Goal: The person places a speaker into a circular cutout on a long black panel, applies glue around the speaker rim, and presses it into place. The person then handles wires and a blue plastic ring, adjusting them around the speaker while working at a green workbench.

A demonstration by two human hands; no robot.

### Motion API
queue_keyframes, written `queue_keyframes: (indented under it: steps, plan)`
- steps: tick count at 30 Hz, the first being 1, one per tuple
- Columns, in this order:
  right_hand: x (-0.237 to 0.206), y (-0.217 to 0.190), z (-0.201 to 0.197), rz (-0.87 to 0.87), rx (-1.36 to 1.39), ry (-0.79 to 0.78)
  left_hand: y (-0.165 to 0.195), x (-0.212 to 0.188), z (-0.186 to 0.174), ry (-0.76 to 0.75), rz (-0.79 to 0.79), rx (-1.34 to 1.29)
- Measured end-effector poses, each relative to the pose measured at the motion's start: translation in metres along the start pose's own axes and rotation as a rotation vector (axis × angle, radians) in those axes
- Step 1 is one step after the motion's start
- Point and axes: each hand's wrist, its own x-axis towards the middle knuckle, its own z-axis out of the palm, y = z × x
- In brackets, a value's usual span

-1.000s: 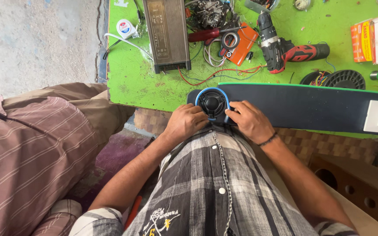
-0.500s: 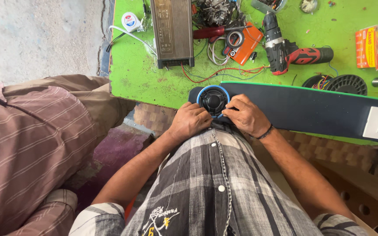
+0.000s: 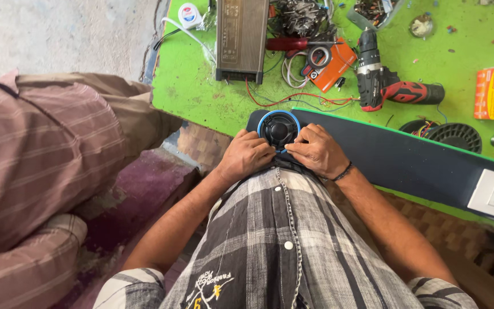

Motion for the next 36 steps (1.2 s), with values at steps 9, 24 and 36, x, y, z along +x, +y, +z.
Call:
queue_keyframes:
  steps: [9, 24, 36]
  plan:
    - [0.003, 0.0, -0.002, -0.041, -0.02, 0.019, 0.036, -0.002, 0.007, 0.114, -0.186, 0.101]
    - [-0.008, -0.01, 0.003, -0.048, -0.104, 0.077, 0.051, -0.001, 0.018, 0.145, -0.334, 0.062]
    - [-0.003, -0.015, -0.002, 0.028, -0.081, 0.005, 0.059, 0.003, 0.019, 0.143, -0.4, 0.029]
